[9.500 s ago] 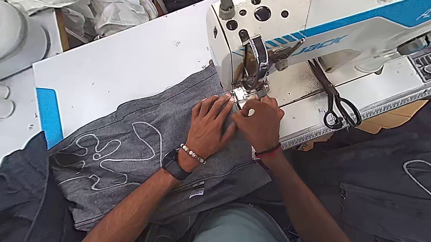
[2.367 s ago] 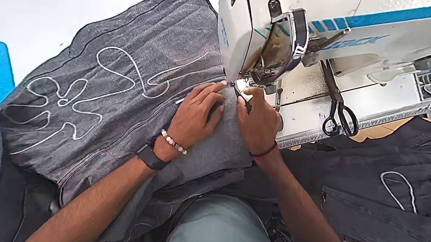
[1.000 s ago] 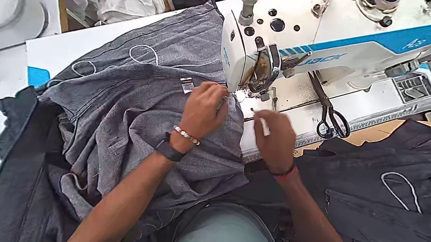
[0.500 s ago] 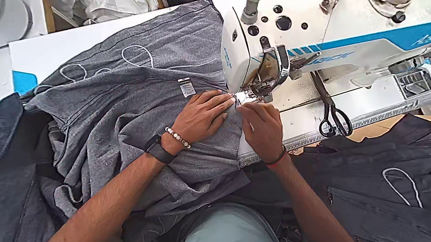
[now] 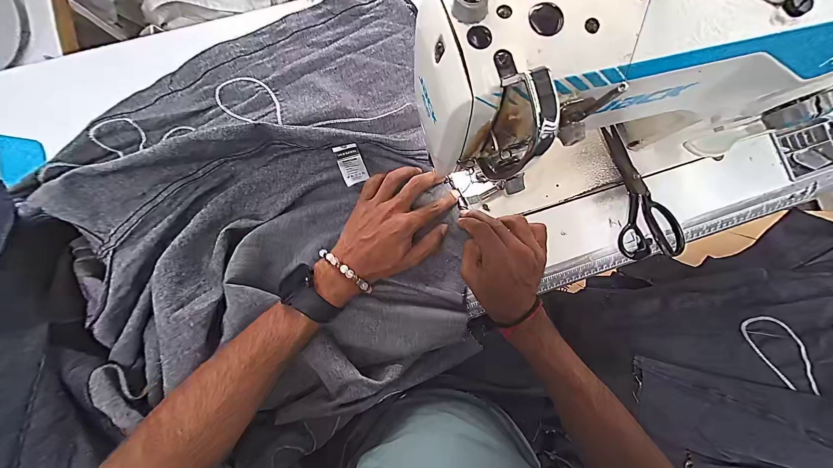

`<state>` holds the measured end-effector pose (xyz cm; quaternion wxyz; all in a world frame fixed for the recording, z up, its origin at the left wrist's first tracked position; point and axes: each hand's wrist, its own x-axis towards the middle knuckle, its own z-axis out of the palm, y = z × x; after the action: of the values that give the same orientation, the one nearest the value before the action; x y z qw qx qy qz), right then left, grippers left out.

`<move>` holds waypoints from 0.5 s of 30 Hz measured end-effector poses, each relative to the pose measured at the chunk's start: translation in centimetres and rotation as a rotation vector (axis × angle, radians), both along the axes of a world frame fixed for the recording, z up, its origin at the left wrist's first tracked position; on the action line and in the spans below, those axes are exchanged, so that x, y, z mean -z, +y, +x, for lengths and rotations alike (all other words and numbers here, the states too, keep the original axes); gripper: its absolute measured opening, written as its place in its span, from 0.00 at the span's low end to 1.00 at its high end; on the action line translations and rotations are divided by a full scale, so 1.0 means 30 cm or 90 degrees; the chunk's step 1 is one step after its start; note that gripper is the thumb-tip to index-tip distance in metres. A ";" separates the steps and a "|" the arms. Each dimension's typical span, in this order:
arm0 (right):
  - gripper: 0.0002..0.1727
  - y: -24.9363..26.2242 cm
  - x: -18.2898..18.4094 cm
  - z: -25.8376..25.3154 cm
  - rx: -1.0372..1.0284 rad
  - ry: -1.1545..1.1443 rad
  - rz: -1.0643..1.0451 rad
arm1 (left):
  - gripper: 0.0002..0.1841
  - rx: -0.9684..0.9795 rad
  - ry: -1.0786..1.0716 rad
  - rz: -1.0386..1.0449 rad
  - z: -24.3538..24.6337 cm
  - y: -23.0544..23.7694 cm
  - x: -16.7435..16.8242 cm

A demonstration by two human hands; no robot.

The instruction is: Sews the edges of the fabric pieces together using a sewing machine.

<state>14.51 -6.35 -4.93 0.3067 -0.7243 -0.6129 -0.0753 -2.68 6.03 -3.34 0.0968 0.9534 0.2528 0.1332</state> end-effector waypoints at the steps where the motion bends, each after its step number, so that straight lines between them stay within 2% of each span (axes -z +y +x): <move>1: 0.12 0.002 -0.003 0.005 0.022 0.027 -0.010 | 0.29 -0.027 0.008 0.006 0.010 -0.028 0.007; 4: 0.16 0.040 -0.035 0.016 0.095 0.092 -0.116 | 0.42 -0.107 0.057 0.032 0.036 -0.102 0.031; 6: 0.14 0.084 -0.082 -0.003 0.080 0.105 -0.173 | 0.46 -0.130 0.057 0.031 0.040 -0.122 0.036; 7: 0.14 0.105 -0.110 -0.014 0.061 0.109 -0.201 | 0.45 -0.131 0.038 0.028 0.037 -0.123 0.036; 9: 0.14 0.130 -0.147 -0.032 0.042 0.134 -0.234 | 0.36 -0.111 0.005 0.017 0.020 -0.107 0.031; 11: 0.13 0.096 -0.154 -0.041 0.043 0.238 -0.217 | 0.27 -0.071 -0.007 0.006 -0.001 -0.081 0.026; 12: 0.16 0.054 -0.149 -0.051 0.041 0.322 -0.213 | 0.25 -0.060 -0.003 0.002 -0.007 -0.072 0.026; 14: 0.32 -0.051 -0.128 -0.101 0.044 0.447 -0.230 | 0.25 -0.058 0.006 0.007 -0.011 -0.069 0.028; 15: 0.34 -0.101 -0.117 -0.133 0.047 0.494 -0.227 | 0.25 -0.064 0.007 0.008 -0.009 -0.071 0.027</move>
<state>10.51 -9.38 -1.43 0.3817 -0.7622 -0.4290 0.2987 -2.95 3.90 -4.16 0.0823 0.9409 0.3000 0.1341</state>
